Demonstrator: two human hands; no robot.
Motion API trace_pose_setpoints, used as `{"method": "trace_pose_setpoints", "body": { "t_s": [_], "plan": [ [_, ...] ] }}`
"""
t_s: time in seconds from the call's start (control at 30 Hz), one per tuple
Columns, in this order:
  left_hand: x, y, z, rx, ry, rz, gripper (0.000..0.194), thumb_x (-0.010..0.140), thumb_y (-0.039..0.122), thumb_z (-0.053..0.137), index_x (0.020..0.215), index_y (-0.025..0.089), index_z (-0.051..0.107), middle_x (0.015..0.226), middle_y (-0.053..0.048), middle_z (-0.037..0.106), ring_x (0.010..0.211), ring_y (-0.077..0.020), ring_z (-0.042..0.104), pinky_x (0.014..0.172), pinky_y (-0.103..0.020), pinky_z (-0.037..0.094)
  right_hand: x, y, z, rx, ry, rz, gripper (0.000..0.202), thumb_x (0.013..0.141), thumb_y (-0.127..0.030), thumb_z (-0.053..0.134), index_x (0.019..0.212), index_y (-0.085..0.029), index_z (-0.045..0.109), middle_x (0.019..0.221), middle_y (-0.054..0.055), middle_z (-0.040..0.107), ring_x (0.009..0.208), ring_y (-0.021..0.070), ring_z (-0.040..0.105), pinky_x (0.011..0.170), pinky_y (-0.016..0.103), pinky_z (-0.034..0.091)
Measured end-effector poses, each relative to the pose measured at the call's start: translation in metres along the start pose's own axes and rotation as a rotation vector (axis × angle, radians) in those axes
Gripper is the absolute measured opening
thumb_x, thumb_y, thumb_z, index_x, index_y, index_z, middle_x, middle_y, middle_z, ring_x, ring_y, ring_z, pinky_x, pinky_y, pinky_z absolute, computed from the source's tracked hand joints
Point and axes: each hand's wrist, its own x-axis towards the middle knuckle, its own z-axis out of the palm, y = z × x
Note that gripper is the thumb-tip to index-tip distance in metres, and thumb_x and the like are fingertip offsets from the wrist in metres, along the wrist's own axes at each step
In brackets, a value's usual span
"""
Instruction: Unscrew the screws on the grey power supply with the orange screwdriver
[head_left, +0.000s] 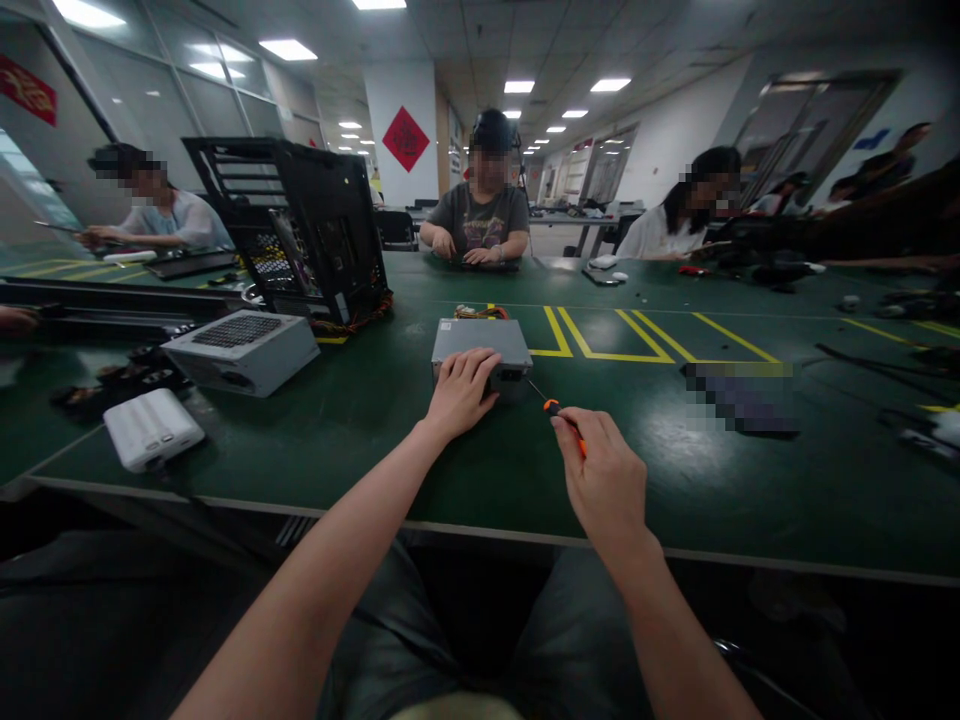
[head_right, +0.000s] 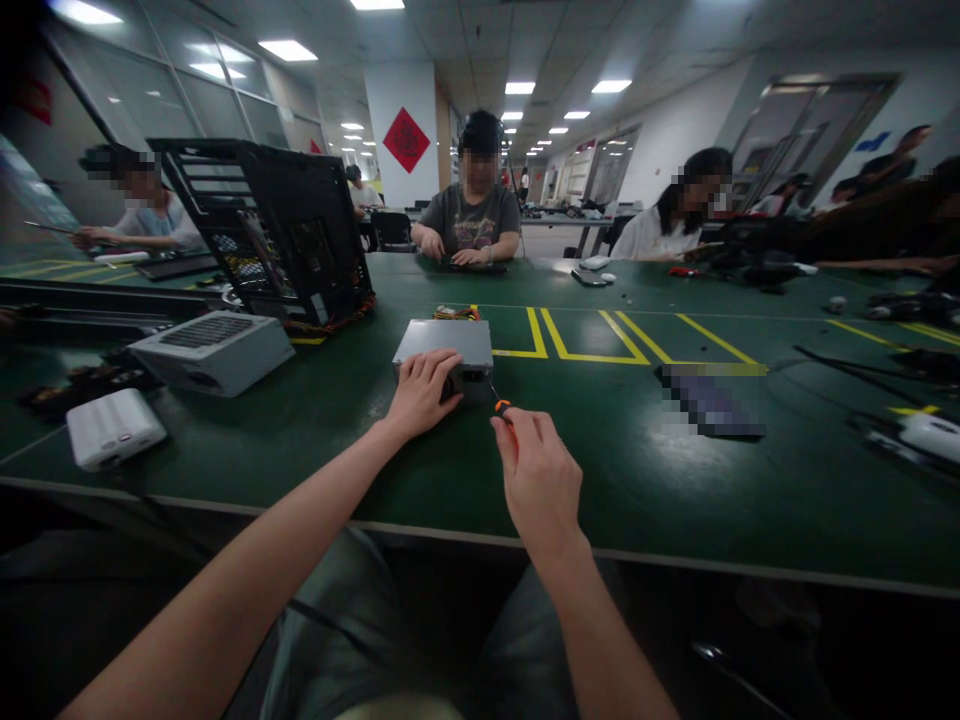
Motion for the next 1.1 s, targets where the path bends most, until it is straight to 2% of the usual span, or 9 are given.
{"method": "trace_pose_setpoints", "body": {
  "t_s": [0.13, 0.23, 0.33, 0.47, 0.63, 0.8, 0.9, 1.0, 1.1],
  "plan": [
    [0.0, 0.0, 0.0, 0.001, 0.001, 0.004, 0.054, 0.078, 0.026, 0.055, 0.128, 0.02, 0.037, 0.133, -0.007, 0.044, 0.124, -0.023, 0.036, 0.103, -0.039, 0.023, 0.002, -0.009, -0.005, 0.045, -0.036, -0.036, 0.02, 0.083, -0.027, 0.045, 0.099, -0.017, 0.053, 0.102, 0.011, 0.047, 0.079, 0.0196, 0.057, 0.058, 0.03, 0.049],
    [0.0, 0.0, 0.001, 0.0, 0.006, 0.008, 0.054, 0.078, 0.027, 0.056, 0.129, 0.019, 0.037, 0.133, -0.007, 0.044, 0.123, -0.0231, 0.036, 0.103, -0.039, 0.023, -0.001, -0.015, -0.006, 0.029, -0.052, -0.12, 0.025, 0.083, -0.019, 0.043, 0.107, -0.013, 0.049, 0.103, 0.013, 0.047, 0.082, 0.0204, 0.057, 0.059, 0.03, 0.05],
    [0.0, 0.0, 0.001, 0.002, 0.011, 0.003, 0.054, 0.078, 0.026, 0.055, 0.128, 0.02, 0.037, 0.133, -0.007, 0.044, 0.123, -0.0229, 0.036, 0.103, -0.038, 0.023, -0.002, -0.013, -0.005, -0.085, -0.008, -0.168, 0.027, 0.088, -0.023, 0.041, 0.112, -0.016, 0.051, 0.094, 0.009, 0.053, 0.072, 0.0164, 0.057, 0.052, 0.025, 0.045],
    [0.0, -0.001, 0.001, 0.006, 0.009, 0.003, 0.054, 0.078, 0.026, 0.055, 0.128, 0.02, 0.037, 0.133, -0.007, 0.044, 0.124, -0.023, 0.035, 0.103, -0.039, 0.022, 0.0, -0.005, -0.003, -0.18, 0.084, -0.125, 0.024, 0.089, -0.033, 0.045, 0.107, -0.022, 0.056, 0.081, 0.003, 0.056, 0.061, 0.0127, 0.055, 0.046, 0.022, 0.038],
    [0.0, 0.0, 0.001, 0.005, 0.008, 0.005, 0.054, 0.078, 0.026, 0.056, 0.128, 0.02, 0.037, 0.133, -0.008, 0.044, 0.124, -0.0238, 0.036, 0.103, -0.039, 0.023, -0.001, -0.005, 0.001, -0.058, 0.092, -0.116, 0.025, 0.086, -0.03, 0.048, 0.106, -0.016, 0.052, 0.1, 0.011, 0.054, 0.085, 0.0202, 0.057, 0.063, 0.029, 0.049],
    [0.0, -0.001, 0.0, 0.01, 0.012, 0.015, 0.053, 0.08, 0.027, 0.056, 0.128, 0.02, 0.037, 0.133, -0.008, 0.044, 0.123, -0.0231, 0.036, 0.103, -0.039, 0.022, 0.0, -0.008, 0.007, -0.032, 0.077, -0.31, 0.032, 0.083, -0.013, 0.046, 0.115, -0.014, 0.045, 0.109, 0.014, 0.057, 0.098, 0.023, 0.055, 0.079, 0.035, 0.048],
    [0.002, -0.004, 0.0, 0.012, 0.009, 0.019, 0.052, 0.08, 0.026, 0.057, 0.128, 0.02, 0.038, 0.132, -0.008, 0.045, 0.123, -0.0228, 0.037, 0.103, -0.039, 0.023, 0.009, 0.0, 0.012, -0.11, 0.084, -0.443, 0.032, 0.083, -0.012, 0.048, 0.115, -0.017, 0.047, 0.11, 0.011, 0.06, 0.086, 0.0192, 0.059, 0.071, 0.03, 0.048],
    [0.004, -0.009, 0.0, 0.008, 0.013, 0.015, 0.052, 0.079, 0.026, 0.058, 0.127, 0.02, 0.038, 0.132, -0.007, 0.045, 0.122, -0.0226, 0.038, 0.102, -0.038, 0.024, 0.022, 0.011, 0.016, -0.161, 0.105, -0.628, 0.022, 0.083, -0.012, 0.049, 0.103, -0.019, 0.053, 0.108, 0.012, 0.062, 0.07, 0.0139, 0.06, 0.061, 0.026, 0.045],
    [0.005, -0.014, 0.002, 0.009, 0.019, 0.012, 0.052, 0.079, 0.027, 0.059, 0.126, 0.019, 0.038, 0.131, -0.007, 0.045, 0.122, -0.023, 0.038, 0.102, -0.039, 0.024, 0.035, 0.022, 0.021, -0.142, 0.123, -0.864, 0.015, 0.082, -0.011, 0.048, 0.094, -0.019, 0.054, 0.101, 0.012, 0.065, 0.069, 0.013, 0.06, 0.061, 0.025, 0.045]
  ]
}}
